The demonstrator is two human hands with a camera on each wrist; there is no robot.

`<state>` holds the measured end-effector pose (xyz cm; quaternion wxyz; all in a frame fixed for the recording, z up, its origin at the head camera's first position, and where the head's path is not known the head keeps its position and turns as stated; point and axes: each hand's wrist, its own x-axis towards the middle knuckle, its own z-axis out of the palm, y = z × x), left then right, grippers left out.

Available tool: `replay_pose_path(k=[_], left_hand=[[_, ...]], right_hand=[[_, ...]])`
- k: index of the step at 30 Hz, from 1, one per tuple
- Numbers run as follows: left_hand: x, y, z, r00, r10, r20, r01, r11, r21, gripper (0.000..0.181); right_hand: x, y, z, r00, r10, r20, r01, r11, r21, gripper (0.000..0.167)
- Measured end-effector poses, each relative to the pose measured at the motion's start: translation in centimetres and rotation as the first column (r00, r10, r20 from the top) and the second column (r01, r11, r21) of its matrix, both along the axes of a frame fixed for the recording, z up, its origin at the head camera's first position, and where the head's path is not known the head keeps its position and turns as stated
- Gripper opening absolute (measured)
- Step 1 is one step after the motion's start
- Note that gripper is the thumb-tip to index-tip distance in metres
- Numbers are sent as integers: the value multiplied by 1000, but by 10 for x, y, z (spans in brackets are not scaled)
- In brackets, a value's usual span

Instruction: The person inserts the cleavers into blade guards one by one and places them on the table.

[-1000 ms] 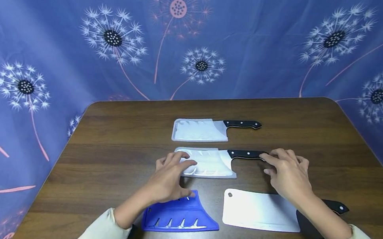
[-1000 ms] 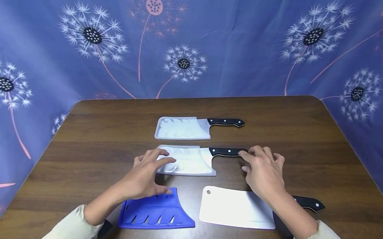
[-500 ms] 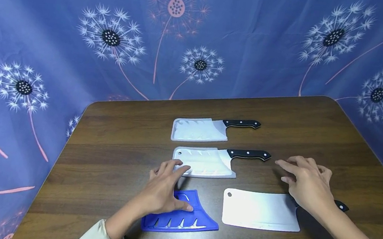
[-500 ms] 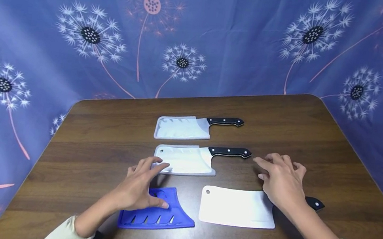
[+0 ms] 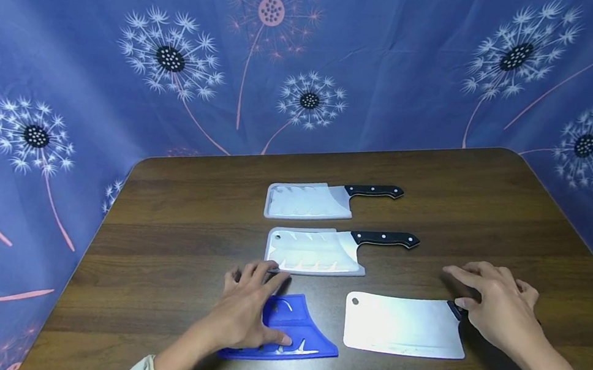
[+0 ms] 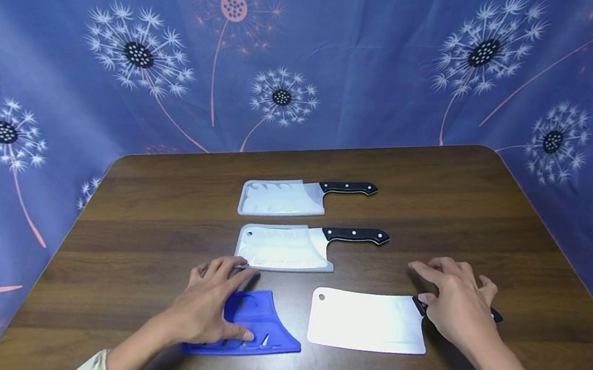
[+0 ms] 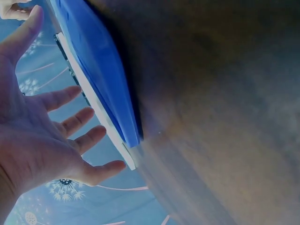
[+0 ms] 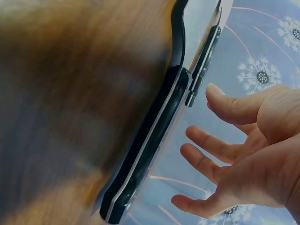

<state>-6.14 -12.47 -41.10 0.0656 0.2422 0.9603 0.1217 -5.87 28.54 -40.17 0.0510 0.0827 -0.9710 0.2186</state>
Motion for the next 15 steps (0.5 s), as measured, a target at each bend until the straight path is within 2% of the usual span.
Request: replay_pose_path(k=[9,15], left_hand=[[7,1,-3,999,-35,-8,35,999,-41,110],[9,2,-4,999,-45,-20,44,998,-38,117]], right_hand=[[9,12,-7,998,13,58,-15,1000,21,63],[10,16,-11,996,8,93,-11,999,40,67]])
